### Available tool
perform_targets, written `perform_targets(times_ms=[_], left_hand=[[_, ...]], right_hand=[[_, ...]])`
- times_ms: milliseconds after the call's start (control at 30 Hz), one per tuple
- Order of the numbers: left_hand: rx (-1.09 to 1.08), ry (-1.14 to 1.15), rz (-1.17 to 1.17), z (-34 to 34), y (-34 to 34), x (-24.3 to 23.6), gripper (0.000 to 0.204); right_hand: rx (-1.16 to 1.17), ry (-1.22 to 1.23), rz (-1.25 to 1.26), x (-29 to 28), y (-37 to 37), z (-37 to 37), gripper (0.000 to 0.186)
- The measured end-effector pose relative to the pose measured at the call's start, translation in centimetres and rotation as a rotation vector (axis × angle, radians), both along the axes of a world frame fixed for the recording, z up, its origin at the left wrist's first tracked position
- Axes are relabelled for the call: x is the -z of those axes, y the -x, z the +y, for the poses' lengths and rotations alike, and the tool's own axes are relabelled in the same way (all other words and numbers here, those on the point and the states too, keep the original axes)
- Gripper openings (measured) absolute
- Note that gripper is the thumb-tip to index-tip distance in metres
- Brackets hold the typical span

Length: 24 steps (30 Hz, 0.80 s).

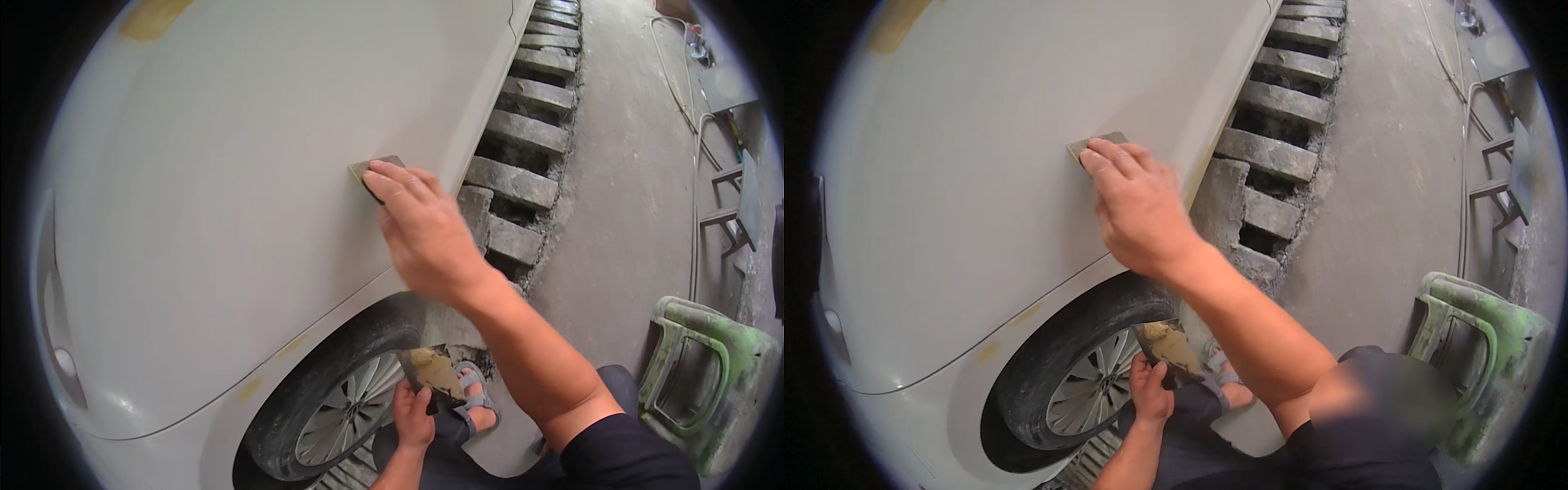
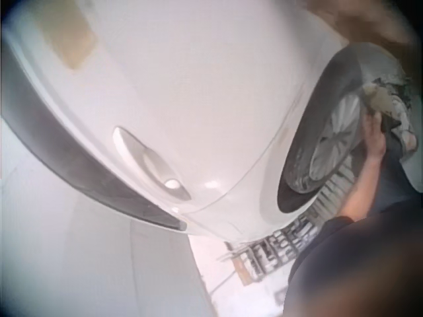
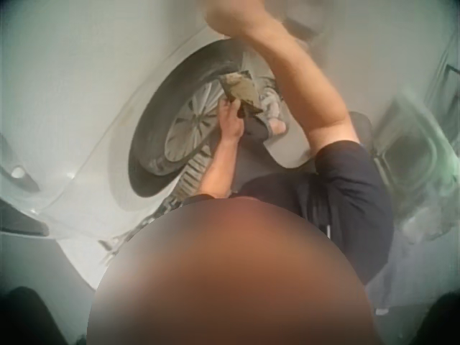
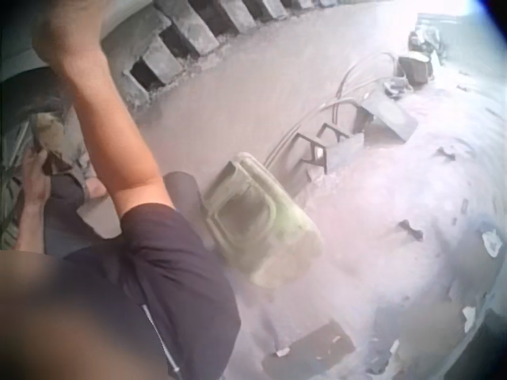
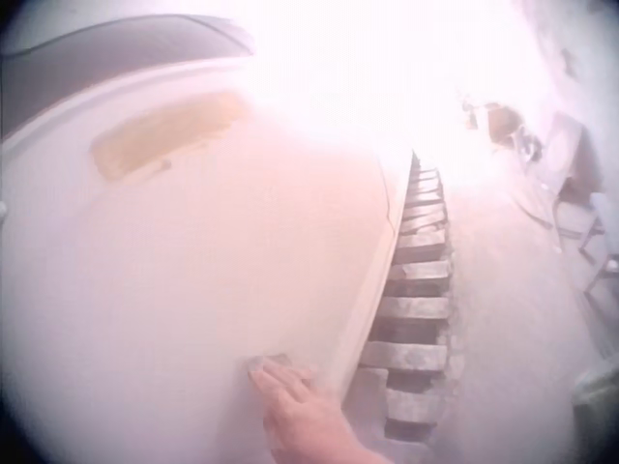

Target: The person applies beige body filler to the front fender and side door of a white car using a metal spreader. They smooth the filler over the surface in repeated strokes, working around the wheel arch and along the door panel.

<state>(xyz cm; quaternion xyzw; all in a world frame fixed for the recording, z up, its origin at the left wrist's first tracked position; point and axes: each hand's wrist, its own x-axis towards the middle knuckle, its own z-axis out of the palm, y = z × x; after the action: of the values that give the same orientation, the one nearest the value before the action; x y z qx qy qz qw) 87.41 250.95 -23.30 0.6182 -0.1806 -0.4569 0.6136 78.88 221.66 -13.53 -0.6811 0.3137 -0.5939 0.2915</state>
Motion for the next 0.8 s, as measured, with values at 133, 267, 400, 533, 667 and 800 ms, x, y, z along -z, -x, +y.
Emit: perform_targets(times_ms=[133, 267, 400, 533, 667, 800], left_hand=[[-0.011, 0.086, -0.014, -0.2, -0.9, 1.4, 0.034], [-0.007, 0.155, -0.049, 0.0, -0.9, 1.2, 0.036], [-0.021, 0.149, -0.074, 0.2, -0.8, 0.6, 0.041], [-0.062, 0.103, -0.062, 1.0, -0.8, 0.5, 0.042], [-0.046, 0.121, -0.03, 1.2, -0.9, 0.8, 0.044], [-0.052, 0.129, -0.03, 1.4, -0.7, 0.5, 0.045]], right_hand=[[0.058, 0.048, 0.002, 1.5, -1.8, 1.2, 0.037], [-0.019, 0.045, 0.072, 2.4, 0.2, 0.9, 0.043], [0.049, 0.085, 0.037, 1.7, 0.5, -1.5, 0.04], [0.091, 0.13, 0.035, 1.8, -1.1, -0.4, 0.038], [-0.004, 0.077, 0.109, 2.4, 0.2, 0.6, 0.04], [0.002, 0.096, 0.087, 1.1, 0.7, -1.2, 0.046]])
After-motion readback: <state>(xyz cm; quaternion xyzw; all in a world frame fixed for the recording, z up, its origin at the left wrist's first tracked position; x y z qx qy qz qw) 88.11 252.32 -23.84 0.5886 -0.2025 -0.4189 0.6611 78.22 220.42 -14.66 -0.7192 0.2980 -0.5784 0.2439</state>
